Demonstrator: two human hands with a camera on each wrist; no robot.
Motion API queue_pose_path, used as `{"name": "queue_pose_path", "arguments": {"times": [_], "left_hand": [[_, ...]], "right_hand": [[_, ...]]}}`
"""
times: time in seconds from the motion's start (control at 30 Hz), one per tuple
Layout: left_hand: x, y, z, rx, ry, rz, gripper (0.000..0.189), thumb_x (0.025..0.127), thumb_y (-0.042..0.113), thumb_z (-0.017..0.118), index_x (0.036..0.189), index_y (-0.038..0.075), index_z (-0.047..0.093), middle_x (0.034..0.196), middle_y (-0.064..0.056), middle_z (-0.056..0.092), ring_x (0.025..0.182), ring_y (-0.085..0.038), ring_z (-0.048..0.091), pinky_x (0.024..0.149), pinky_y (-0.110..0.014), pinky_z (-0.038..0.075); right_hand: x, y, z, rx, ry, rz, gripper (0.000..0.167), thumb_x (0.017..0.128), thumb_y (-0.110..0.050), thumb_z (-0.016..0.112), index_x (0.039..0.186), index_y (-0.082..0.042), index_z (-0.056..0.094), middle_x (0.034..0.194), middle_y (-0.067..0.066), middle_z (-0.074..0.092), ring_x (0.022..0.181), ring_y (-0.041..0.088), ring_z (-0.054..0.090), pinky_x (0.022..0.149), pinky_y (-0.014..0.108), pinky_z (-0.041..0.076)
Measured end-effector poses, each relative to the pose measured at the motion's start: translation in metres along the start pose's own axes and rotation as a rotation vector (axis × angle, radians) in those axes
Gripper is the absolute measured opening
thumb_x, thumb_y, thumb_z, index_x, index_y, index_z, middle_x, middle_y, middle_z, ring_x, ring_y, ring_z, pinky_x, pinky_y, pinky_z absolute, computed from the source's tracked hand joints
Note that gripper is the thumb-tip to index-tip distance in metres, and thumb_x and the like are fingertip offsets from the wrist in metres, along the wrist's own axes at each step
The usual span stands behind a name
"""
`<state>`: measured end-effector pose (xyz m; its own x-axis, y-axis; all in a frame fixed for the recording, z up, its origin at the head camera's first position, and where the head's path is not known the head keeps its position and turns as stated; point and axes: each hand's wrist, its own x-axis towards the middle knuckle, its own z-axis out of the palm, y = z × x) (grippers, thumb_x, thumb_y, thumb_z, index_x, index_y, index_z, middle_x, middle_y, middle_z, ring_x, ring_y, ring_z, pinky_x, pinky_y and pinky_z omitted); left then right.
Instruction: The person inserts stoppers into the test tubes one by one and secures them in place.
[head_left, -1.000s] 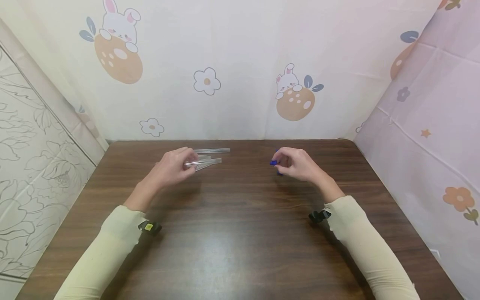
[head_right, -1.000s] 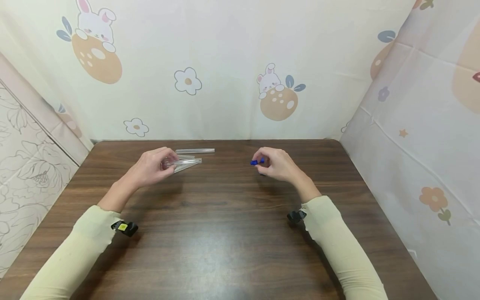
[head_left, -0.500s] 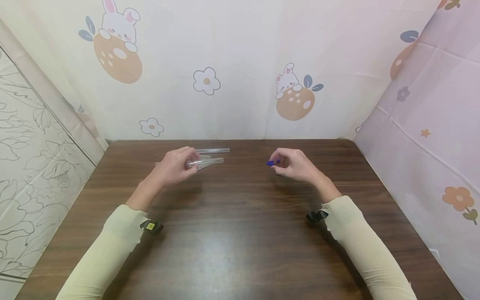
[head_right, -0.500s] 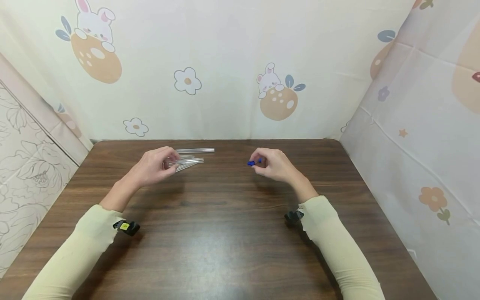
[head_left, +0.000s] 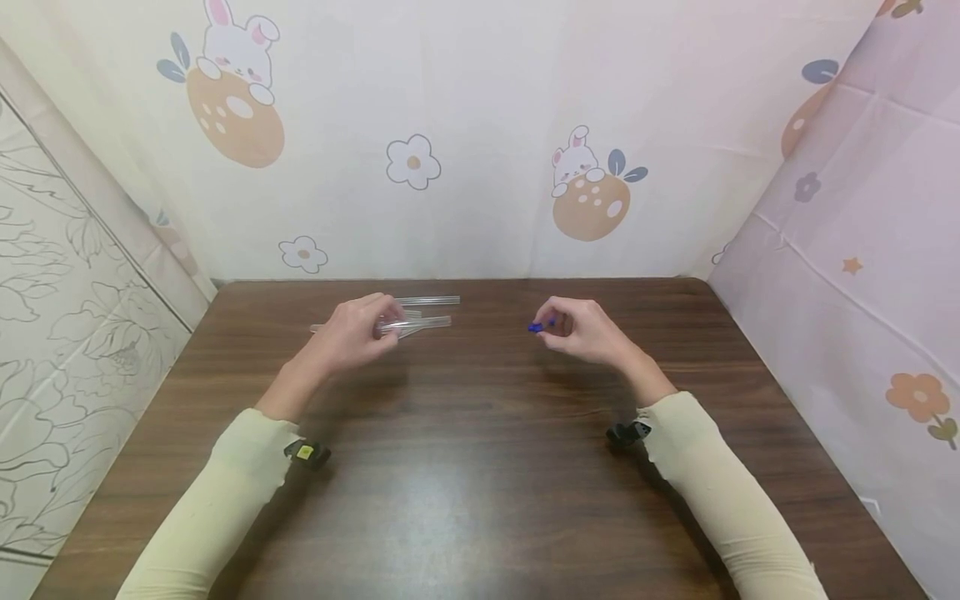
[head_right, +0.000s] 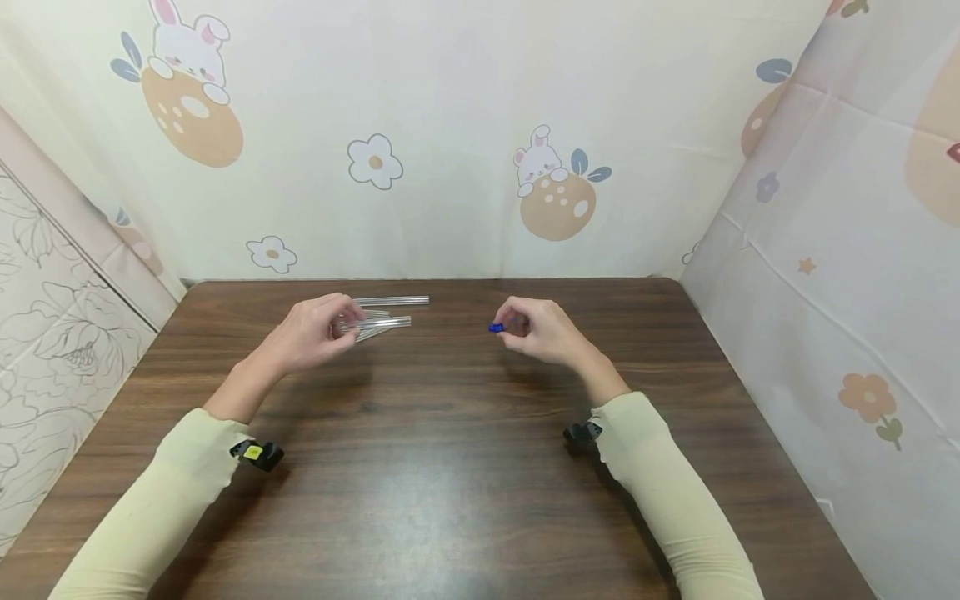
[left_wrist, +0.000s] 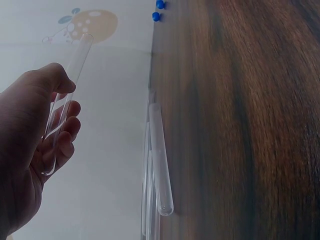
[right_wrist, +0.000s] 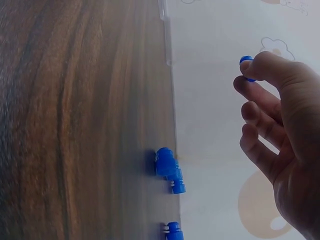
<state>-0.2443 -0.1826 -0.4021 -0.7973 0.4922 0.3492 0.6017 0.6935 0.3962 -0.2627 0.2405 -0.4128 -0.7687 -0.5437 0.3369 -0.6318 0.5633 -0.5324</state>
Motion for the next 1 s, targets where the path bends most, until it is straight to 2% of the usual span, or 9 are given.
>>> {"name": "queue_pose_path", "arguments": {"times": [0.33, 0.5, 0.7, 1.0], "left_hand": [[0.004, 0.003, 0.003, -0.007, 0.016, 0.032, 0.022, 0.095, 0.007, 0.072, 0.117, 0.006, 0.073, 0.109, -0.012, 0.08, 0.081, -0.022, 0.072, 0.079, -0.041, 0.062], [0.006, 0.005, 0.005, -0.008, 0.008, 0.034, 0.023, 0.095, 0.007, 0.072, 0.118, 0.005, 0.073, 0.11, -0.012, 0.08, 0.082, -0.022, 0.072, 0.078, -0.039, 0.061], [0.008, 0.008, 0.007, -0.022, -0.012, 0.032, 0.024, 0.095, 0.008, 0.071, 0.119, 0.006, 0.073, 0.108, -0.011, 0.079, 0.081, -0.021, 0.071, 0.076, -0.036, 0.058], [0.011, 0.01, 0.012, -0.033, -0.004, 0.055, 0.022, 0.097, 0.008, 0.073, 0.118, 0.006, 0.073, 0.108, -0.012, 0.08, 0.081, -0.021, 0.074, 0.076, -0.037, 0.063]], "right_hand": [[0.003, -0.002, 0.006, 0.045, 0.012, -0.005, 0.024, 0.09, 0.007, 0.086, 0.106, -0.007, 0.077, 0.089, 0.005, 0.079, 0.075, 0.011, 0.064, 0.068, 0.021, 0.055], [0.005, -0.003, 0.01, 0.048, 0.017, -0.011, 0.024, 0.09, 0.007, 0.086, 0.106, -0.008, 0.077, 0.091, 0.005, 0.081, 0.079, 0.011, 0.066, 0.071, 0.02, 0.055], [0.009, -0.005, 0.013, 0.072, 0.027, -0.034, 0.023, 0.089, 0.007, 0.087, 0.105, -0.007, 0.077, 0.089, 0.005, 0.081, 0.077, 0.008, 0.065, 0.07, 0.023, 0.056], [0.011, -0.009, 0.018, 0.091, 0.034, -0.017, 0.023, 0.09, 0.006, 0.086, 0.105, -0.008, 0.077, 0.091, 0.005, 0.081, 0.077, 0.01, 0.064, 0.071, 0.021, 0.053]]}}
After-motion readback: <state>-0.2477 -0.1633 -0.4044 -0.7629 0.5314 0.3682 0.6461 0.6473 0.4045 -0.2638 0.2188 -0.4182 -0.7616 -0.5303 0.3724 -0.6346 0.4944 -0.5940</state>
